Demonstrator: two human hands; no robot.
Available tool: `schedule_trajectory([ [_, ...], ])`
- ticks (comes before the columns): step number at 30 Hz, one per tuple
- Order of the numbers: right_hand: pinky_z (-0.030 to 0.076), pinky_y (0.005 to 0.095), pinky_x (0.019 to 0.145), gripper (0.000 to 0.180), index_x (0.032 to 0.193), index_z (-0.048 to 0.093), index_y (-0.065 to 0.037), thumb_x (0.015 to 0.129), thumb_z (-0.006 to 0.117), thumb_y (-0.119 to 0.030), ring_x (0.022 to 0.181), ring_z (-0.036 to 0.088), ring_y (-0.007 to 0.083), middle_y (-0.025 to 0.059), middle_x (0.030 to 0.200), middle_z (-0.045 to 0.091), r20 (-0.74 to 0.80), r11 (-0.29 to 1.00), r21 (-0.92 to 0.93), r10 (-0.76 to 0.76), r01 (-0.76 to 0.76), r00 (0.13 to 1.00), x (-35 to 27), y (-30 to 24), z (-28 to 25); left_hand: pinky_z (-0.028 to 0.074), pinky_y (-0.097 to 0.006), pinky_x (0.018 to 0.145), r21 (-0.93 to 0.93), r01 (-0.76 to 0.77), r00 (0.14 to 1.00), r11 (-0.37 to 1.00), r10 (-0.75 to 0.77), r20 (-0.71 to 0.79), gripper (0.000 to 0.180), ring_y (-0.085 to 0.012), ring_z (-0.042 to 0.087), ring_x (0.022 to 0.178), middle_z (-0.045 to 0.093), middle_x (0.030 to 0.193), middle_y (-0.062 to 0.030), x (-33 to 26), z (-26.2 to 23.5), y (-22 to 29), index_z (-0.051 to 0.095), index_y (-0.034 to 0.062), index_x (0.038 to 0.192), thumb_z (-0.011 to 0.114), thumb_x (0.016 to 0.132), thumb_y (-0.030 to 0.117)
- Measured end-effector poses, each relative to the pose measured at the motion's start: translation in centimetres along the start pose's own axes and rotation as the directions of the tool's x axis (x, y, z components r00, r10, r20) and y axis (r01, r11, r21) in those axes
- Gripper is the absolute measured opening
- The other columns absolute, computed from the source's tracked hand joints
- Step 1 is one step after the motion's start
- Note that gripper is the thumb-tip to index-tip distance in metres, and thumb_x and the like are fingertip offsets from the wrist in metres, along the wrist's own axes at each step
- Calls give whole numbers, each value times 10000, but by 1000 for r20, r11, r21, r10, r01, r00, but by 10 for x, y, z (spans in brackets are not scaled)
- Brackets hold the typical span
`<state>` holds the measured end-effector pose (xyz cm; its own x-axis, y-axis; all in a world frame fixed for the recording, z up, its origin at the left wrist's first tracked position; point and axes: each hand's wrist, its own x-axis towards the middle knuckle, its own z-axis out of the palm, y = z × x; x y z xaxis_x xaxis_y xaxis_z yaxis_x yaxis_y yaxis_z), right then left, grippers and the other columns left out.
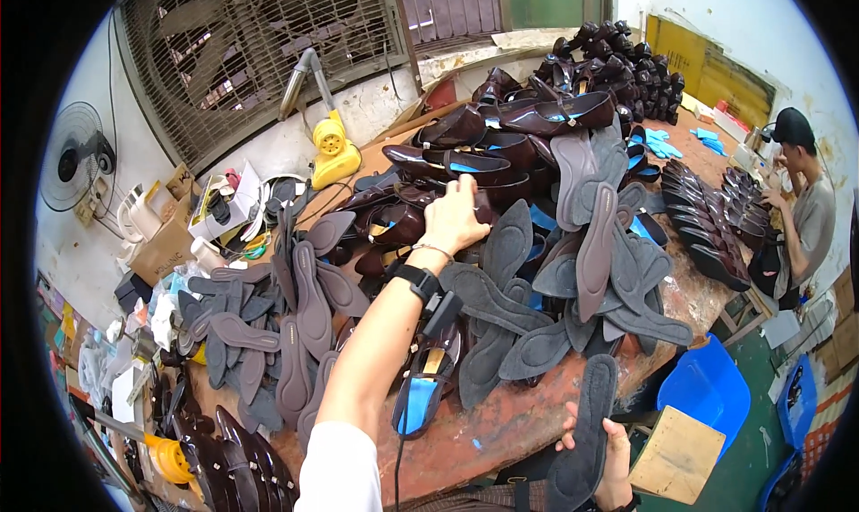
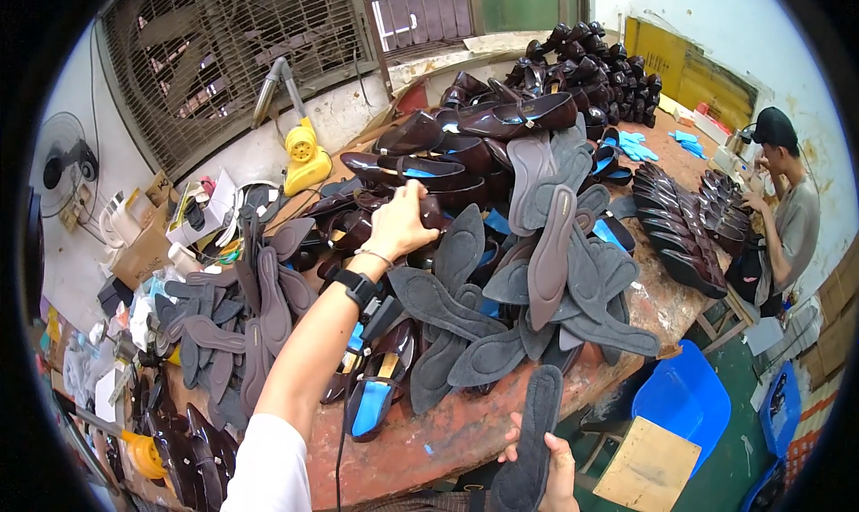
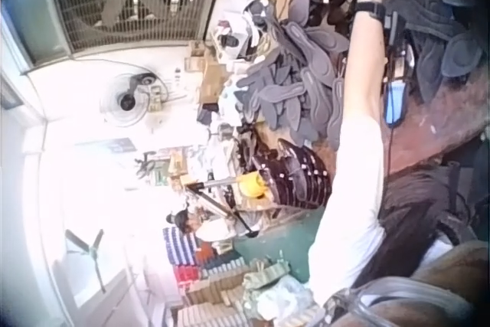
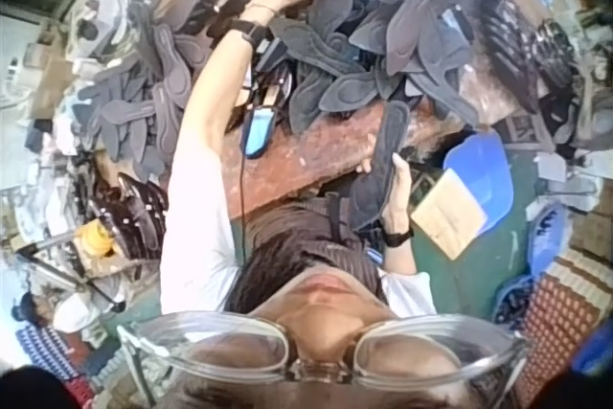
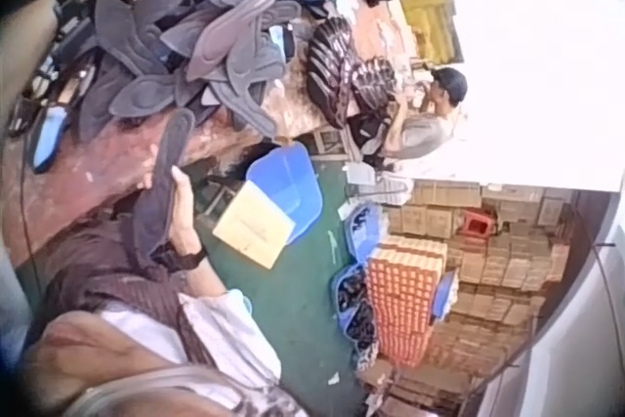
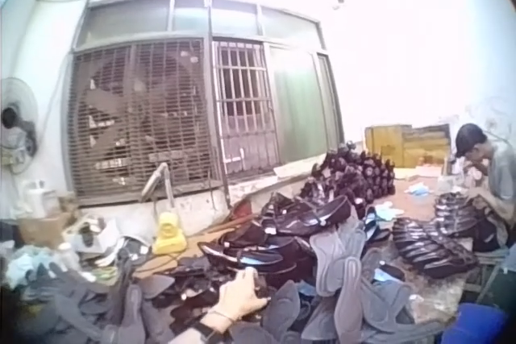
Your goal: Inserting insoles into shoes and organizing them on a factory workbench.
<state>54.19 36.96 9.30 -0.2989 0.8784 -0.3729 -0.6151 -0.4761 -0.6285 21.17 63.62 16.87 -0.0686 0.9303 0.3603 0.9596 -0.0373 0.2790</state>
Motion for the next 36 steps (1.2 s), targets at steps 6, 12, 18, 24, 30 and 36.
schedule_trajectory([
  [6,544,443,857,655,1405,401,64,1013,434,-460,887,629,259,175,1108,614,126,999,33,26,-30,992,-20,10,-2,498,-331,715,-189,220,972,957,-232,-46,523,-216,672,775,710,867,-120,-79,-71,-40,722,20,755,836,677,524],
  [12,555,348,797,629,1299,523,29,1030,391,-523,842,660,217,144,1040,668,88,997,-74,12,-6,996,-15,-2,-14,392,-314,626,-354,-120,991,928,93,-91,291,-212,492,701,455,737,-47,-268,-187,-6,592,14,659,850,621,142],
  [18,461,319,906,558,1264,592,87,1040,433,-398,1000,606,216,146,1186,647,315,590,-741,-116,321,942,8,14,10,484,-389,733,-105,-89,985,990,103,139,326,-284,559,875,579,914,-66,-460,-166,-19,613,74,722,884,612,218],
  [24,447,419,914,382,1119,723,-79,738,721,-113,1034,569,307,125,1239,632,843,-194,-457,216,868,492,17,77,51,361,-501,1114,-168,318,921,933,-262,288,352,-442,388,1371,361,1513,-250,-565,-94,-66,595,22,995,810,730,110],
  [30,442,381,937,308,965,748,-67,668,693,-124,1067,572,246,73,1185,655,881,-56,-357,311,933,355,18,150,66,276,-538,1161,-320,299,954,899,-290,78,1139,-449,324,1414,238,1556,-305,-575,-48,-52,201,91,1515,865,680,490],
  [36,451,372,913,211,863,729,-50,660,721,-108,1027,572,240,61,1096,664,890,136,-388,313,912,332,13,210,86,355,-540,1116,-512,240,913,825,-371,-169,1292,-456,386,1367,298,1505,-331,-579,-25,-47,51,101,1549,882,656,523],
])
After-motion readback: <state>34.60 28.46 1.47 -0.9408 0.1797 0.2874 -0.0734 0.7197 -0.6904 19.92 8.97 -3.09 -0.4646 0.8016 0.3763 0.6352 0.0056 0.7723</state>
